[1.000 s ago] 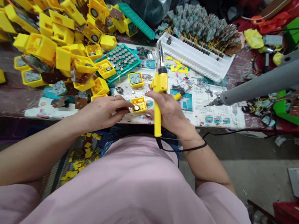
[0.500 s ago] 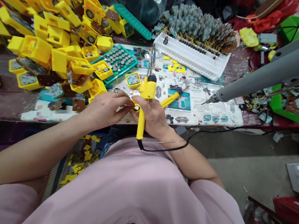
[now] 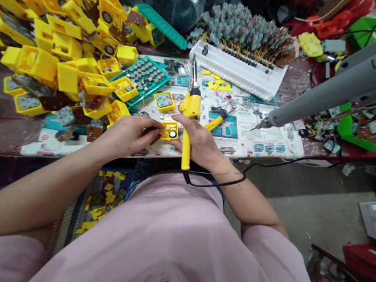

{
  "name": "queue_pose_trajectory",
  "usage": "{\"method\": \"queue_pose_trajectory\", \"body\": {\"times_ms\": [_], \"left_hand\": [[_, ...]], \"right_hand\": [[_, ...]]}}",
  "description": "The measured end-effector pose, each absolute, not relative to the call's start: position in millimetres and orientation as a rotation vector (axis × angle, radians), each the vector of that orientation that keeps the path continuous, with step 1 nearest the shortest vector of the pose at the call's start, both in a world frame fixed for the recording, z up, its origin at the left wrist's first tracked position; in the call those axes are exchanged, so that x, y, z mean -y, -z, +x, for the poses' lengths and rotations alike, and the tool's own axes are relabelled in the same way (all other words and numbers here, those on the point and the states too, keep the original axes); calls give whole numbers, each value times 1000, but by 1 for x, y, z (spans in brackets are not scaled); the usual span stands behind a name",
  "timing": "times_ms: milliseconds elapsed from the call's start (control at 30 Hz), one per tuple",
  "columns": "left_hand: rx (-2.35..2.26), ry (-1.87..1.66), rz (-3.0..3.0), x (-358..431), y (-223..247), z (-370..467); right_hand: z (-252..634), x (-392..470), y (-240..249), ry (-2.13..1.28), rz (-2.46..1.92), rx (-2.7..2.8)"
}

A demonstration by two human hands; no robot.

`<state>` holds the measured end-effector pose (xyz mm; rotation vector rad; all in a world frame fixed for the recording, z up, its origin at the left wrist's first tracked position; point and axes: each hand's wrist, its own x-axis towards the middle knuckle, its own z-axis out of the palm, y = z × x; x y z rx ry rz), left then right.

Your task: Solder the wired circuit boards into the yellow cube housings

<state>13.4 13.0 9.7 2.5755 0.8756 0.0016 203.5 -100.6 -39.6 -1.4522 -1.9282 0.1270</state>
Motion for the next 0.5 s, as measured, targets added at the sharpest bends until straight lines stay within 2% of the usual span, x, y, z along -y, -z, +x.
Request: {"method": "queue_pose_trajectory", "body": {"times_ms": [200, 333, 500], "left_hand": [[-871, -157, 2561, -19, -8, 13], [-768, -295, 2626, -15, -8, 19], [-789, -147, 2859, -8, -7, 32]], "right_hand": [[203, 96, 40, -125, -1558, 1966], [204, 107, 25, -5, -1474, 1811], [215, 139, -8, 78, -1569, 1708]]}}
